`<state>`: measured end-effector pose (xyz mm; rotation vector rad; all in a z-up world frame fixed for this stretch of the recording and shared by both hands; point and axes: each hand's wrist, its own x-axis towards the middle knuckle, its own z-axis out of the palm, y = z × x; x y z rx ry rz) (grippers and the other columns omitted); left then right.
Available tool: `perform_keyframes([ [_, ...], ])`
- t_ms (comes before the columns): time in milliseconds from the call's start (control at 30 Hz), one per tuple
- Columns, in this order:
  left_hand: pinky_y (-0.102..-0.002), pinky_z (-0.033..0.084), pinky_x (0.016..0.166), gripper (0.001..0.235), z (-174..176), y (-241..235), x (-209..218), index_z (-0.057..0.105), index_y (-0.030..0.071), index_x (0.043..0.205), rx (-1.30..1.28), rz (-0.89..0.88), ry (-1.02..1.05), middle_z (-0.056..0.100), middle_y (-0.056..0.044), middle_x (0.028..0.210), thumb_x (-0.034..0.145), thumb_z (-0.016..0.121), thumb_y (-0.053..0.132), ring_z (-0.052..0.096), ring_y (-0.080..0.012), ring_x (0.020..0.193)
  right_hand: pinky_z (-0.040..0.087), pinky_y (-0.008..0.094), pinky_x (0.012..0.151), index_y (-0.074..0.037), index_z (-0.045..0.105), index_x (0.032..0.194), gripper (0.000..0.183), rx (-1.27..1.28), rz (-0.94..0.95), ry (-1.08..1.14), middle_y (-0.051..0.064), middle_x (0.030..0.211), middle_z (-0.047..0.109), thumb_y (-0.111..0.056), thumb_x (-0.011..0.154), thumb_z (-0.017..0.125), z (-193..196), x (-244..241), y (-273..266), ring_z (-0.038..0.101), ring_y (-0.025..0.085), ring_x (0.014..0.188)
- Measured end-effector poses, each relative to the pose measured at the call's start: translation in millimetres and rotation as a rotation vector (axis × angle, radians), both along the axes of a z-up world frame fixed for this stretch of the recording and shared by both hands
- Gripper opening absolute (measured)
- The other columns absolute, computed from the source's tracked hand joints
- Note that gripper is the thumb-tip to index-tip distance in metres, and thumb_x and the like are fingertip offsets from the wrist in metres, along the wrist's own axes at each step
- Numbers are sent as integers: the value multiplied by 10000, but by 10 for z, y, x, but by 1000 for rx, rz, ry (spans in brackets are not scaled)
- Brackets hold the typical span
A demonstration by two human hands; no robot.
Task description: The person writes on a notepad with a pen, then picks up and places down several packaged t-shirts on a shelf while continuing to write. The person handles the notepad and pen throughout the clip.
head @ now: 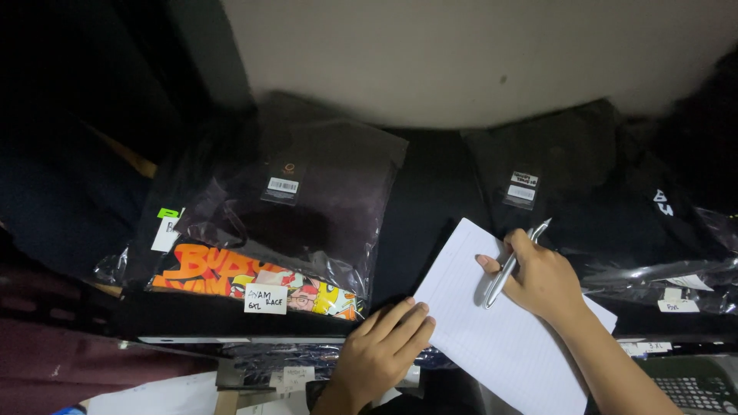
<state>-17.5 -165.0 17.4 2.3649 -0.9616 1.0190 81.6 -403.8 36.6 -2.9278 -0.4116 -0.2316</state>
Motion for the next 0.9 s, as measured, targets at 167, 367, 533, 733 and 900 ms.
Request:
perform_keyframes([
  [167,-294,497,742,127,-12,-5,1,627,66,945,-11,11,-19,636,-78,988,849,583,137,585,-219,965,381,284,379,-139,437,807,414,9,-40,53,5,483,490,-548,747,460,27,-10,20,492,163,376],
  [367,-306,487,785,162,-19,7,-17,620,57,986,-18,2,-11,623,-96,1034,844,546,78,577,-232,990,373,301,350,-94,451,876,477,6,-18,10,52,546,537,-553,745,443,41,-51,49,525,200,395],
  [533,-321,455,849,306,-104,19,-11,586,53,1046,53,41,-33,588,-112,1102,856,597,292,557,-239,1029,385,423,364,-106,356,768,451,-157,6,-165,105,606,551,-536,763,493,281,-104,147,549,368,480],
  [733,-262,458,819,424,-319,-27,29,603,111,1058,152,258,-233,591,-34,1122,837,591,473,557,-152,1039,463,396,418,-107,428,917,464,-116,100,22,104,658,605,-542,764,478,277,186,291,608,308,538],
  [900,-239,466,719,367,-272,-30,63,605,117,968,77,289,-315,643,-15,917,886,479,451,609,-139,864,472,334,494,-120,483,844,439,-26,211,-108,35,680,609,-517,670,550,247,254,235,602,218,576],
])
